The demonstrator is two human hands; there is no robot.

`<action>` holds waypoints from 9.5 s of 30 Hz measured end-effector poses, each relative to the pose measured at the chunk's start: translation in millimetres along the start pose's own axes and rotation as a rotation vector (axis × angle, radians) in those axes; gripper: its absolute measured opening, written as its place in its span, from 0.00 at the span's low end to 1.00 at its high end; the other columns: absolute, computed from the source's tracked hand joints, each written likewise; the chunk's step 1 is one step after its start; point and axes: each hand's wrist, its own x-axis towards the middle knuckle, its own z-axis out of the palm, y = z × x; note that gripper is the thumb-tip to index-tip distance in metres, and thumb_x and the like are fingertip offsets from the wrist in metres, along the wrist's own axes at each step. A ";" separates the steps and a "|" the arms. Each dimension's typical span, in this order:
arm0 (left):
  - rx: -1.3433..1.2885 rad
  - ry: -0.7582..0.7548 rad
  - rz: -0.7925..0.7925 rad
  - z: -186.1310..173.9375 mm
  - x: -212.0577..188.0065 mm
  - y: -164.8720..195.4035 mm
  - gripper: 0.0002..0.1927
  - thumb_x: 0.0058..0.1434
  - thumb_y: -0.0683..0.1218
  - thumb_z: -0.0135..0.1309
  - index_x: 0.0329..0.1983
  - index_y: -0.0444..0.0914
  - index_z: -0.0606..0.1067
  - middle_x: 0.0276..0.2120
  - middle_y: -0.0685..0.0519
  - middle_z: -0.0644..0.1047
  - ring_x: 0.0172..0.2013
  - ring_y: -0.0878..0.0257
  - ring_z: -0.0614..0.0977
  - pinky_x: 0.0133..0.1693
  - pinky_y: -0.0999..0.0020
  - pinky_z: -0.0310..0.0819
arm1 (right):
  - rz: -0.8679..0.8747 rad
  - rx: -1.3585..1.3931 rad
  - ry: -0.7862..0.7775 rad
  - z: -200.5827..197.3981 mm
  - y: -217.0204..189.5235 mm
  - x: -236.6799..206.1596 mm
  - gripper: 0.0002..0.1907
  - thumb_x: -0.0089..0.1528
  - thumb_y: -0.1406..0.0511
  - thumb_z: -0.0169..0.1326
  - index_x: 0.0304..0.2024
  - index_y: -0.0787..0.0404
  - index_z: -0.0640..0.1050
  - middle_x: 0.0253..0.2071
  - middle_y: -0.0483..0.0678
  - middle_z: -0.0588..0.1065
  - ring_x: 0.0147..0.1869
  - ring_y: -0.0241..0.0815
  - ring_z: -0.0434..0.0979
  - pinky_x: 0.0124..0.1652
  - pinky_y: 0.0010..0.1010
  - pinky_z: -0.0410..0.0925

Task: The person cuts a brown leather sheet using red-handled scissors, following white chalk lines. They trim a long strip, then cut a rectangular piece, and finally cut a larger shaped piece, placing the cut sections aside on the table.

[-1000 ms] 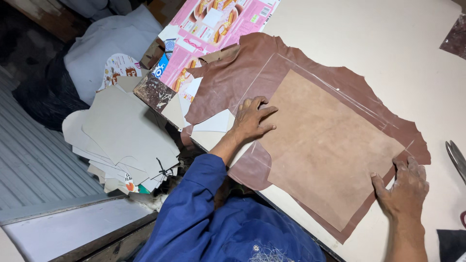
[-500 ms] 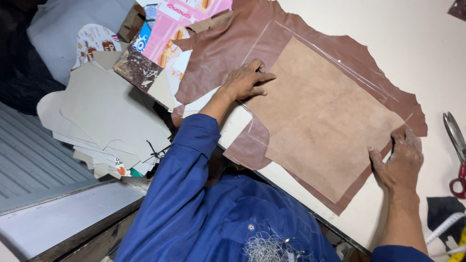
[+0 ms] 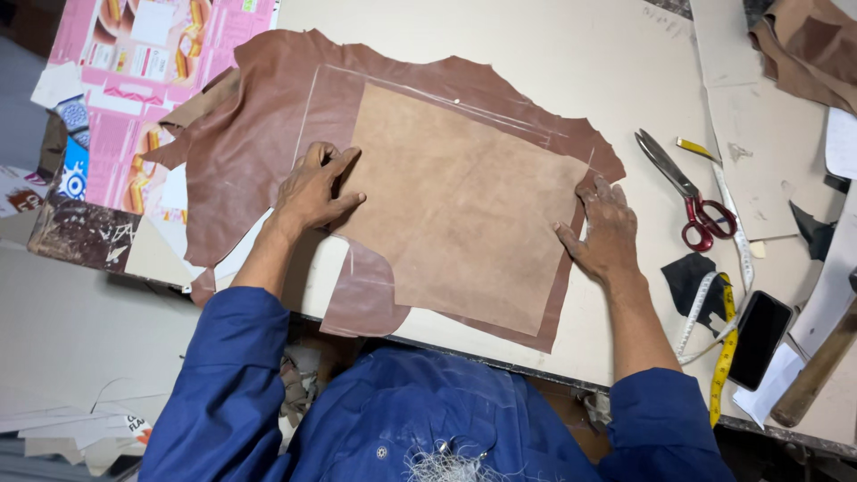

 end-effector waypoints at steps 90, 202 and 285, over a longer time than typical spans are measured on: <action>0.151 0.123 0.509 169.1 11.3 138.0 0.35 0.58 0.62 0.59 0.66 0.47 0.70 0.65 0.51 0.65 0.60 0.48 0.64 0.50 0.44 0.59 | 1.095 1.285 -0.187 100.5 -83.7 -325.8 0.22 0.58 0.49 0.60 0.35 0.61 0.76 0.23 0.42 0.69 0.26 0.31 0.67 0.27 0.24 0.63; 0.086 0.229 0.439 159.4 18.1 123.4 0.35 0.57 0.65 0.52 0.66 0.49 0.70 0.68 0.48 0.66 0.65 0.42 0.67 0.53 0.29 0.63 | 0.542 1.565 -0.109 59.2 41.4 -13.9 0.14 0.69 0.58 0.56 0.38 0.63 0.76 0.24 0.37 0.62 0.25 0.29 0.59 0.27 0.26 0.57; -0.305 0.552 0.054 251.7 -197.9 227.0 0.13 0.52 0.43 0.65 0.41 0.46 0.79 0.41 0.59 0.77 0.36 0.61 0.81 0.32 0.66 0.77 | 0.016 0.575 -1.400 61.7 29.1 -64.1 0.24 0.56 0.47 0.60 0.29 0.62 0.83 0.17 0.41 0.74 0.18 0.32 0.70 0.21 0.26 0.63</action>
